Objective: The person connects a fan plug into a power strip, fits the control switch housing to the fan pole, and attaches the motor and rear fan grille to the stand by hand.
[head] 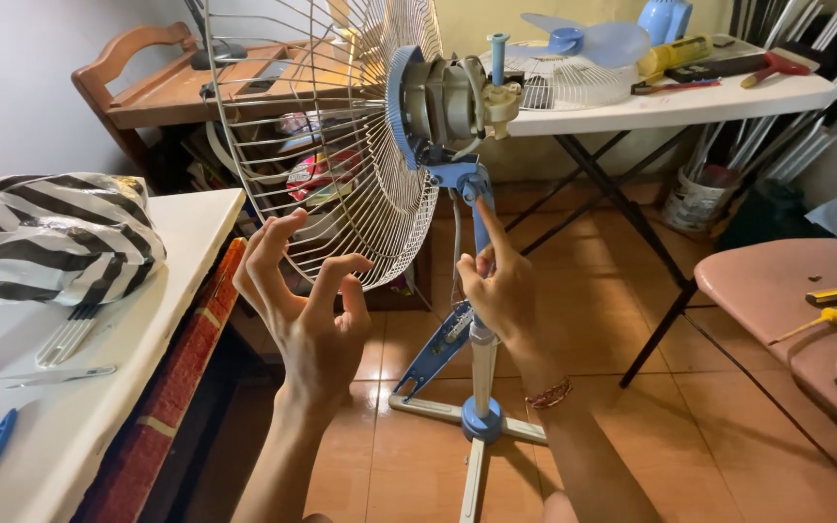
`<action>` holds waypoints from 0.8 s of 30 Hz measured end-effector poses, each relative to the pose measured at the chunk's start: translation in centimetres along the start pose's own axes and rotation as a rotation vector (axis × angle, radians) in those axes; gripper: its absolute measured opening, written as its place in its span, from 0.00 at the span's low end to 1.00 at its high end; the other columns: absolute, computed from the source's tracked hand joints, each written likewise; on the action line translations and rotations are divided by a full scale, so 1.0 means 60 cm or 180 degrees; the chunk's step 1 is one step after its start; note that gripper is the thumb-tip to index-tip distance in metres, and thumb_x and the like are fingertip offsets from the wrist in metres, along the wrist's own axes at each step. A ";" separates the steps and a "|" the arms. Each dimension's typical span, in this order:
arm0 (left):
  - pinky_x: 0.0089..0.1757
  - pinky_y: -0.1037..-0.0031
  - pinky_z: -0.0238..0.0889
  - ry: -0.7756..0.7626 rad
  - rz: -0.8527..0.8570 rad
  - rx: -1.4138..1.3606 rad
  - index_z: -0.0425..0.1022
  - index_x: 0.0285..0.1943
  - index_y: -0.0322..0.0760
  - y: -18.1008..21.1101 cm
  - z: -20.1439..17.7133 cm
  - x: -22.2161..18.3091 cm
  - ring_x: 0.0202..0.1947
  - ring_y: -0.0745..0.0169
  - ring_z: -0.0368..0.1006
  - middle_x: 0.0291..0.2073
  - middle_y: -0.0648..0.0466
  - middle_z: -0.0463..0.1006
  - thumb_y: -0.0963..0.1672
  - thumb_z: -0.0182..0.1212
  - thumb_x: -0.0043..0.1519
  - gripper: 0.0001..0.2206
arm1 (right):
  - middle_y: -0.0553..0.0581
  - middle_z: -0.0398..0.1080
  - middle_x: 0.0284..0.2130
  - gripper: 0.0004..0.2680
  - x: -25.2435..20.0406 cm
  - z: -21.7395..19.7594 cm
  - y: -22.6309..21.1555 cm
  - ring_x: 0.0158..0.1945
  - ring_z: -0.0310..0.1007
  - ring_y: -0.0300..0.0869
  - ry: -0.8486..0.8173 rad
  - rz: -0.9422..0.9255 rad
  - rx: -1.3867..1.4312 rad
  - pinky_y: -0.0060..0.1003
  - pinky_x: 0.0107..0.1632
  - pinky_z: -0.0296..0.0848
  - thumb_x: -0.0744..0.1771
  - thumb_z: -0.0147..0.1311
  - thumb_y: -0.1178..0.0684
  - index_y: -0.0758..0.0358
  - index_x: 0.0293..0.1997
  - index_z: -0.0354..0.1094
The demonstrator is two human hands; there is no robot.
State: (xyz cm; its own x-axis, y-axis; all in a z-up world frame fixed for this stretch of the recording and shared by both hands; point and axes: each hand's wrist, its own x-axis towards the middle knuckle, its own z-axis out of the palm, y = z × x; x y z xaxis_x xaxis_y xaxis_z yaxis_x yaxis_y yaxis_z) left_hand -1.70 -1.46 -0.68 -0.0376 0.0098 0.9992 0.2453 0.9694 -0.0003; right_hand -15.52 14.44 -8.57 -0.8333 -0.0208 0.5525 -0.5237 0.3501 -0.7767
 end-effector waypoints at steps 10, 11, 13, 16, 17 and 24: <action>0.54 0.60 0.63 -0.0003 -0.0041 -0.0064 0.77 0.32 0.44 -0.001 -0.002 -0.003 0.61 0.36 0.61 0.58 0.46 0.67 0.31 0.59 0.53 0.13 | 0.52 0.67 0.18 0.27 -0.002 -0.006 -0.017 0.23 0.70 0.46 -0.0015 0.0073 0.0018 0.43 0.35 0.72 0.61 0.55 0.55 0.42 0.70 0.62; 0.54 0.59 0.63 -0.0010 -0.0041 -0.0096 0.77 0.32 0.44 -0.002 -0.003 -0.004 0.61 0.36 0.61 0.58 0.47 0.67 0.31 0.60 0.53 0.13 | 0.52 0.67 0.18 0.27 -0.003 -0.006 -0.018 0.23 0.71 0.46 -0.0029 0.0072 -0.0004 0.43 0.35 0.72 0.61 0.56 0.55 0.42 0.71 0.61; 0.55 0.59 0.63 -0.0017 -0.0043 -0.0130 0.76 0.33 0.44 -0.004 -0.002 -0.005 0.61 0.35 0.60 0.59 0.47 0.67 0.32 0.60 0.53 0.13 | 0.52 0.67 0.18 0.27 -0.004 -0.006 -0.021 0.23 0.71 0.47 -0.0042 0.0072 -0.0029 0.43 0.35 0.72 0.61 0.56 0.54 0.42 0.71 0.61; 0.55 0.58 0.62 -0.0009 0.0007 -0.0114 0.77 0.33 0.44 -0.008 -0.002 -0.007 0.61 0.35 0.60 0.58 0.46 0.67 0.31 0.60 0.53 0.14 | 0.51 0.66 0.18 0.28 -0.008 -0.002 -0.023 0.23 0.70 0.44 -0.0094 0.0116 -0.0024 0.40 0.37 0.72 0.61 0.55 0.54 0.42 0.72 0.58; 0.55 0.58 0.62 -0.0019 0.0003 -0.0117 0.77 0.33 0.44 -0.007 -0.003 -0.007 0.60 0.35 0.60 0.59 0.46 0.67 0.31 0.59 0.53 0.14 | 0.51 0.66 0.18 0.29 -0.010 0.000 -0.022 0.22 0.69 0.44 -0.0110 0.0136 -0.0023 0.40 0.37 0.72 0.61 0.55 0.54 0.42 0.73 0.57; 0.56 0.56 0.62 -0.0021 0.0010 -0.0168 0.76 0.33 0.44 -0.008 -0.005 -0.006 0.61 0.34 0.60 0.59 0.46 0.66 0.31 0.59 0.52 0.14 | 0.51 0.67 0.18 0.33 -0.025 0.007 -0.033 0.24 0.71 0.45 -0.0328 0.0239 -0.0007 0.43 0.39 0.73 0.61 0.55 0.54 0.42 0.77 0.46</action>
State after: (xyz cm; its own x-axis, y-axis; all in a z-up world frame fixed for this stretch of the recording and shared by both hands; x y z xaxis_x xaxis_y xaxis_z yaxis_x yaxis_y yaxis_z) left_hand -1.52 -2.00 -1.00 -0.0431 0.0146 0.9990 0.2962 0.9551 -0.0012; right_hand -13.30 13.36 -8.03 -0.8839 -0.0905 0.4588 -0.4589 0.3563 -0.8139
